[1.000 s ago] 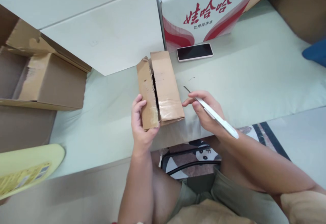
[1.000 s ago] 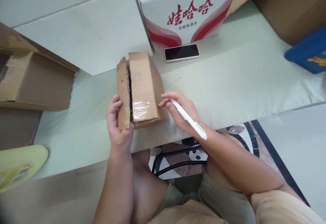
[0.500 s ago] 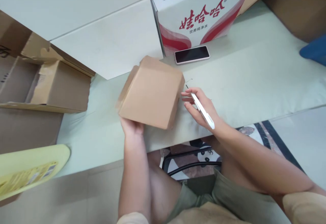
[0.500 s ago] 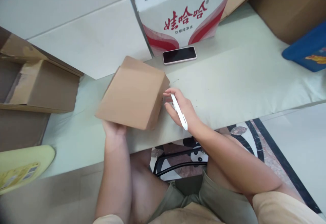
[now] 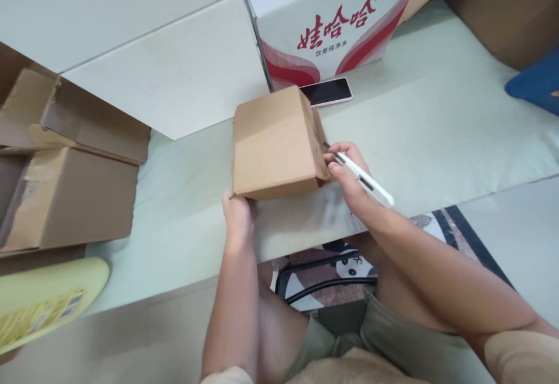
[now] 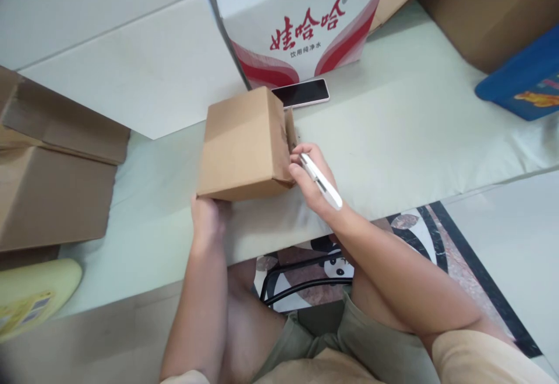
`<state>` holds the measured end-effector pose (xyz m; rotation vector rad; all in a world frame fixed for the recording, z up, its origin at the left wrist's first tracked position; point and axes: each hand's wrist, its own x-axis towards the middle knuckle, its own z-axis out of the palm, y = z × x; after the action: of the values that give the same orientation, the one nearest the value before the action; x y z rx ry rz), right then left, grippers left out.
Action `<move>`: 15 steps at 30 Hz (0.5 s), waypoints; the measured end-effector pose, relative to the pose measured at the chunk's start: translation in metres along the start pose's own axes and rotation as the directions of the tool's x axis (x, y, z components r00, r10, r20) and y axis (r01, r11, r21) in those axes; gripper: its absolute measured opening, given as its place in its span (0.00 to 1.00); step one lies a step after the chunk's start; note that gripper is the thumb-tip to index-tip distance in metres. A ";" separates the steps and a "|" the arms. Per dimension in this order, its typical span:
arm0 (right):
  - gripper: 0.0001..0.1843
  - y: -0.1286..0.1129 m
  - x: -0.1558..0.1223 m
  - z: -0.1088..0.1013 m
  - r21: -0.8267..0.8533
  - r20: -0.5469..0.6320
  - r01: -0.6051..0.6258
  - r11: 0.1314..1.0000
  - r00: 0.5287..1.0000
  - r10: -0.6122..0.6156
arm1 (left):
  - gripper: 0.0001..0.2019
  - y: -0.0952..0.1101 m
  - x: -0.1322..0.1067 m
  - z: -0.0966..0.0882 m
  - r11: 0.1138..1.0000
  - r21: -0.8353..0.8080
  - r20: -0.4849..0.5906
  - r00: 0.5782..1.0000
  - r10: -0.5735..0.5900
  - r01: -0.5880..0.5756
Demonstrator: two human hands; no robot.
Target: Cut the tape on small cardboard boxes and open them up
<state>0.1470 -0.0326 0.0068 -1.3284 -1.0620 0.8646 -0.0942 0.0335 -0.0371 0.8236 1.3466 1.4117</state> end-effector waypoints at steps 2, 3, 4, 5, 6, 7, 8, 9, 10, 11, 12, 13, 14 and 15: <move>0.22 0.002 -0.001 -0.002 0.074 -0.022 0.093 0.993 0.996 -0.091 | 0.17 -0.001 -0.002 0.007 0.992 -0.106 -0.016 0.997 -0.078 0.075; 0.25 0.003 -0.002 -0.003 0.068 -0.005 0.122 0.990 0.993 -0.122 | 0.19 -0.001 -0.002 0.010 0.985 -0.145 -0.002 0.996 -0.092 0.091; 0.28 0.003 -0.002 -0.004 0.043 0.024 0.135 0.990 0.990 -0.136 | 0.21 -0.001 -0.004 0.011 0.981 -0.171 0.032 0.996 -0.083 0.087; 0.29 0.003 -0.003 -0.005 0.011 0.050 0.139 0.990 0.989 -0.140 | 0.23 -0.001 -0.005 0.012 0.980 -0.187 0.077 0.995 -0.060 0.074; 0.30 0.003 -0.003 -0.006 -0.019 0.066 0.137 0.990 0.989 -0.135 | 0.24 -0.001 -0.006 0.012 0.979 -0.195 0.115 0.993 -0.034 0.056; 0.30 0.003 -0.004 -0.006 -0.047 0.067 0.130 0.990 0.990 -0.126 | 0.24 -0.001 -0.006 0.011 0.979 -0.198 0.144 0.990 -0.015 0.043; 0.30 0.002 -0.004 -0.006 -0.075 0.061 0.121 0.990 0.991 -0.116 | 0.24 -0.001 -0.007 0.009 0.980 -0.195 0.160 0.987 -0.005 0.037; 0.29 0.002 -0.004 -0.006 -0.107 0.057 0.110 0.988 0.993 -0.104 | 0.24 -0.001 -0.007 0.007 0.982 -0.187 0.163 0.987 -0.005 0.036; 0.29 0.001 -0.003 -0.006 -0.145 0.060 0.101 0.984 0.994 -0.093 | 0.23 -0.001 -0.007 0.005 0.983 -0.180 0.156 0.988 -0.008 0.036; 0.28 0.001 -0.003 -0.006 -0.186 0.076 0.095 0.978 0.994 -0.082 | 0.22 -0.001 -0.007 0.002 0.984 -0.176 0.147 0.989 -0.013 0.039; 0.28 0.000 -0.002 -0.006 -0.224 0.099 0.095 0.970 0.992 -0.074 | 0.22 -0.001 -0.006 0.000 0.983 -0.177 0.136 0.990 -0.018 0.042; 0.27 0.000 -0.001 -0.006 -0.254 0.127 0.103 0.962 0.989 -0.073 | 0.22 0.000 -0.005 -0.003 0.983 -0.180 0.127 0.992 -0.022 0.045; 0.26 0.001 0.000 -0.007 -0.280 0.154 0.121 0.952 0.985 -0.080 | 0.22 0.001 -0.004 -0.005 0.982 -0.181 0.121 0.992 -0.026 0.048; 0.26 0.001 0.001 -0.007 -0.293 0.177 0.140 0.946 0.980 -0.090 | 0.22 0.002 -0.004 -0.007 0.983 -0.179 0.118 0.993 -0.029 0.050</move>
<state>0.1536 -0.0340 0.0063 -1.4502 -1.4315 0.7503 -0.1003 0.0280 -0.0353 0.7416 1.1231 1.4108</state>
